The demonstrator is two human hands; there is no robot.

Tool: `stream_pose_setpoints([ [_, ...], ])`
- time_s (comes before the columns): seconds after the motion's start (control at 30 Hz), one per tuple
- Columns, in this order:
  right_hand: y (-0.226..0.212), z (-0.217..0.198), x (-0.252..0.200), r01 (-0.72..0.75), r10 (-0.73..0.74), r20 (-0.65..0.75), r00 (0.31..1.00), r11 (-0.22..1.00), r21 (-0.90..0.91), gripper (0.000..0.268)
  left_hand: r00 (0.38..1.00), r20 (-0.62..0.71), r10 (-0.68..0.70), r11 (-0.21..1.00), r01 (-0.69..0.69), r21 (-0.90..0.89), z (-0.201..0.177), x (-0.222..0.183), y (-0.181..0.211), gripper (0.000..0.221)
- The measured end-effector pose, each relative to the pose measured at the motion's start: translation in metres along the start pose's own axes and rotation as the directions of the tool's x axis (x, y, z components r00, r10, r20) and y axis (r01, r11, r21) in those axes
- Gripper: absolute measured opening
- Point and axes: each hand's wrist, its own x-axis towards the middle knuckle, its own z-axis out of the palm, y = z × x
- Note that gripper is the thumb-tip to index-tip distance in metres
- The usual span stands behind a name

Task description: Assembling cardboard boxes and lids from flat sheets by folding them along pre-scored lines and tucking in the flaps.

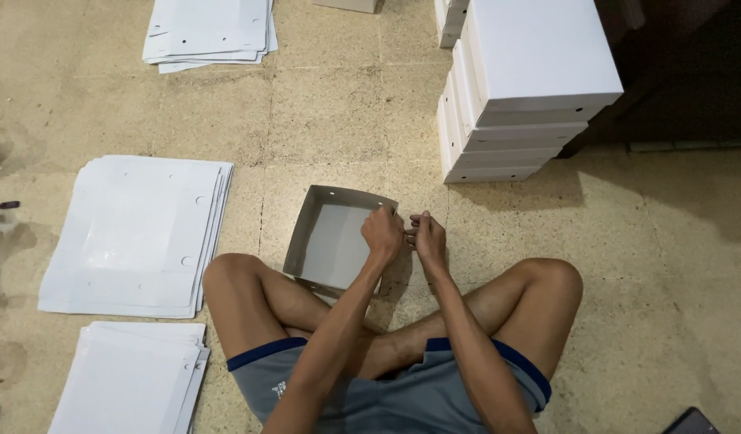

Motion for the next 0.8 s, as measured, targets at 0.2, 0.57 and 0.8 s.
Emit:
stream_pose_setpoints([
  [0.2, -0.007, 0.002, -0.009, 0.025, -0.025, 0.009, 1.0, 0.996, -0.089, 0.057, 1.0, 0.001, -0.022, 0.993, 0.022, -0.115, -0.013, -0.005, 0.007, 0.026],
  [0.57, -0.002, 0.006, -0.003, 0.017, -0.015, 0.039, 0.999, 0.999, -0.051, 0.061, 0.996, -0.086, 0.004, 0.946, -0.032, -0.323, -0.072, -0.027, 0.001, 0.038],
  [0.8, -0.015, 0.016, 0.002, 0.112, -0.034, 0.219, 0.975, 0.93, -0.351, 0.082, 0.983, -0.122, -0.134, 0.976, 0.109, -0.19, -0.133, 0.022, -0.083, 0.072],
])
